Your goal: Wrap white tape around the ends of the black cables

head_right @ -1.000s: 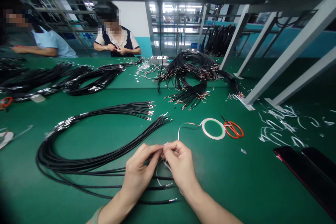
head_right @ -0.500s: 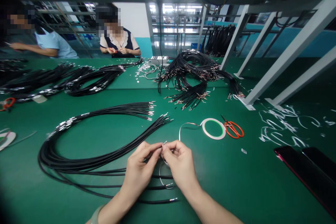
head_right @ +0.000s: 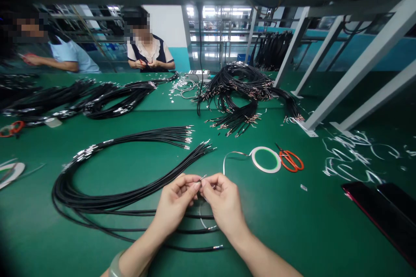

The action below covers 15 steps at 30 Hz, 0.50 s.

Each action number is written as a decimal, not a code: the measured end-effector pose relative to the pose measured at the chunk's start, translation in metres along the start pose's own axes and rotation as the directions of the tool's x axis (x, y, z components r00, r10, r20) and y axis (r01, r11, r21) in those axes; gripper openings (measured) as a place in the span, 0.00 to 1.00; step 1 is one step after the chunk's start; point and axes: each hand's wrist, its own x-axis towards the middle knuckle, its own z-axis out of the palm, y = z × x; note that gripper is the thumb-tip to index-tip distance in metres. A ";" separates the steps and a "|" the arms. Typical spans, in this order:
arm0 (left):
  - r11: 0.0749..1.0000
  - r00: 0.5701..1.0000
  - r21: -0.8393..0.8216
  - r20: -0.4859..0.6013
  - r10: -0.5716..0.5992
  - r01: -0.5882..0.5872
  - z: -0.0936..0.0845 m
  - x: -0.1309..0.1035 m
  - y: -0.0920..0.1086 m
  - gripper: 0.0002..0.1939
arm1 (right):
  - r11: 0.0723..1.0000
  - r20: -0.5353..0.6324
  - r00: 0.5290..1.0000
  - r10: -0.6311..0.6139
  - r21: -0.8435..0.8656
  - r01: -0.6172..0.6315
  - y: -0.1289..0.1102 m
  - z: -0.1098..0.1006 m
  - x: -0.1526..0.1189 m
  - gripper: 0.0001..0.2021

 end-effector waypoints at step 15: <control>0.995 0.994 -0.103 -0.110 -0.005 -0.006 0.006 0.000 0.003 0.10 | 0.995 -0.004 0.995 0.097 -0.004 -0.097 -0.002 0.003 -0.002 0.10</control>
